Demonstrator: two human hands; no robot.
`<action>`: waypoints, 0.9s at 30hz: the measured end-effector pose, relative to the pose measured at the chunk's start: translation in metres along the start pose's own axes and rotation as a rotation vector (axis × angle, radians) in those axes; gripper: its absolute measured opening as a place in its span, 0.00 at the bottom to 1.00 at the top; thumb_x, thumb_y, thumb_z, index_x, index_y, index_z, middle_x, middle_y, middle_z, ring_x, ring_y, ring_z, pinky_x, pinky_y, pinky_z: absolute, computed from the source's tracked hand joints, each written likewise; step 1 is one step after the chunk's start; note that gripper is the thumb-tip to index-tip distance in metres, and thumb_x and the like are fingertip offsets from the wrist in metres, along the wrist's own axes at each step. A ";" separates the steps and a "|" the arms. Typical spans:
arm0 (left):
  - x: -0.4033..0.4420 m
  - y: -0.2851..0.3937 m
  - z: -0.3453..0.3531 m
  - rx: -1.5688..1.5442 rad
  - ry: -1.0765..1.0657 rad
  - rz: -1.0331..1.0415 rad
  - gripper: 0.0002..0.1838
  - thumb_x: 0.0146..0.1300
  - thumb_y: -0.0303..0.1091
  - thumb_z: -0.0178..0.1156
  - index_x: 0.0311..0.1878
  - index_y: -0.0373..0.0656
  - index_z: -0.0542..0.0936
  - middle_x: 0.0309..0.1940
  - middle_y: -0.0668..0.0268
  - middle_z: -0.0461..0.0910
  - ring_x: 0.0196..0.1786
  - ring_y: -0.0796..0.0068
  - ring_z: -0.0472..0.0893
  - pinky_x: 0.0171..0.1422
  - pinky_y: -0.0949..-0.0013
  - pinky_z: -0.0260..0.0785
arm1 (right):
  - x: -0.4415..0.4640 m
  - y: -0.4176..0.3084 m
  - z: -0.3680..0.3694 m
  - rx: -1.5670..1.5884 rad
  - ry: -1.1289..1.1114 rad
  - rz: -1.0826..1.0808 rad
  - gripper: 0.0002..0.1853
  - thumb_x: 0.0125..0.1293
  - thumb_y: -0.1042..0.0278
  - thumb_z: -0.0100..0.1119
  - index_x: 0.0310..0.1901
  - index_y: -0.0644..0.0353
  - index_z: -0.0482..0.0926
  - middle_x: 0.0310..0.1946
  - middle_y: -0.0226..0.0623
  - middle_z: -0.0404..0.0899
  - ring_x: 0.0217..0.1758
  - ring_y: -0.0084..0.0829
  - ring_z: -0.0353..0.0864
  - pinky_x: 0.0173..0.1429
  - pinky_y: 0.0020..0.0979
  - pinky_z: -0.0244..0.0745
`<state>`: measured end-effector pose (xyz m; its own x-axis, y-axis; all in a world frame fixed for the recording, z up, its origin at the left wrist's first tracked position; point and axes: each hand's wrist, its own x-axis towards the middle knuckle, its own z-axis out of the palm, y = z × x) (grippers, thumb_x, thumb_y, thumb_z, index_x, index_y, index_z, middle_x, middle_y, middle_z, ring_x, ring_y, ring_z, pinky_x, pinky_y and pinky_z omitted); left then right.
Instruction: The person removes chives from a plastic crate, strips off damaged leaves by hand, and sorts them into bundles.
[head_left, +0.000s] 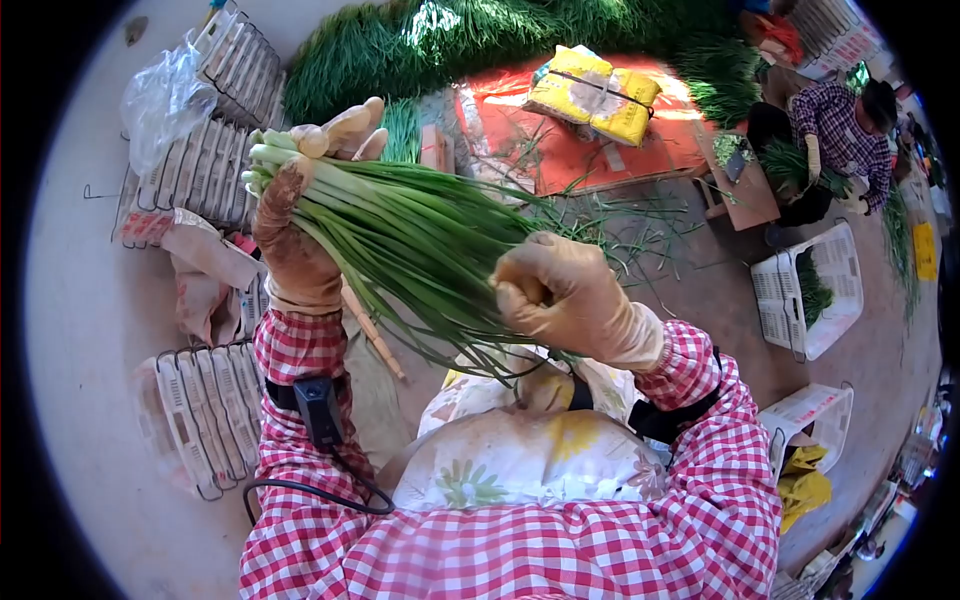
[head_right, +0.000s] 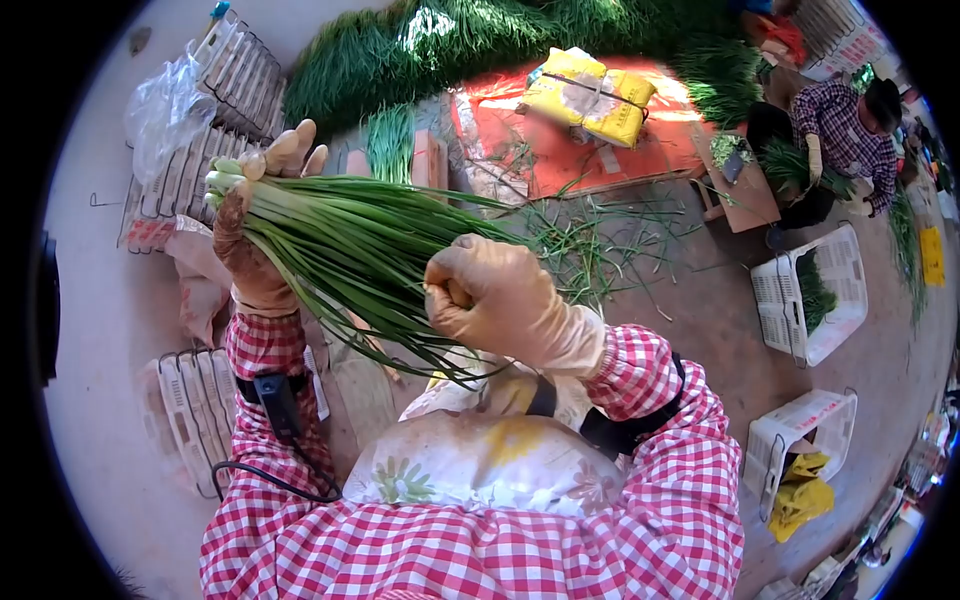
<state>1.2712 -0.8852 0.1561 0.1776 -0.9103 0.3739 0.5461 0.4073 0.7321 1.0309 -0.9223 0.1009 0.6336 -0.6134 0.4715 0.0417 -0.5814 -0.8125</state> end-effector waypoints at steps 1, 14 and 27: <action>0.000 0.002 -0.001 0.005 -0.012 0.004 0.12 0.61 0.34 0.54 0.45 0.40 0.73 0.55 0.46 0.72 0.67 0.51 0.64 0.72 0.50 0.50 | -0.004 -0.002 -0.007 0.019 -0.034 0.068 0.04 0.51 0.76 0.60 0.31 0.60 0.77 0.17 0.32 0.68 0.19 0.23 0.68 0.24 0.25 0.66; -0.014 0.011 -0.011 -0.068 -0.011 0.020 0.10 0.55 0.37 0.58 0.37 0.46 0.71 0.50 0.56 0.75 0.68 0.55 0.62 0.74 0.48 0.48 | -0.062 0.088 -0.060 -0.370 0.029 0.390 0.09 0.60 0.62 0.61 0.36 0.59 0.82 0.24 0.34 0.77 0.27 0.31 0.77 0.34 0.27 0.73; -0.004 0.002 0.003 -0.104 -0.297 0.020 0.08 0.53 0.32 0.60 0.35 0.45 0.72 0.53 0.49 0.74 0.69 0.48 0.58 0.74 0.44 0.45 | 0.004 -0.011 -0.008 0.748 -0.209 0.799 0.14 0.60 0.68 0.63 0.45 0.66 0.80 0.41 0.37 0.82 0.42 0.22 0.79 0.48 0.25 0.75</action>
<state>1.2690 -0.8806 0.1582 -0.0495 -0.8346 0.5486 0.6284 0.4009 0.6666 1.0263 -0.9226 0.1148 0.8012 -0.5242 -0.2886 -0.0255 0.4520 -0.8917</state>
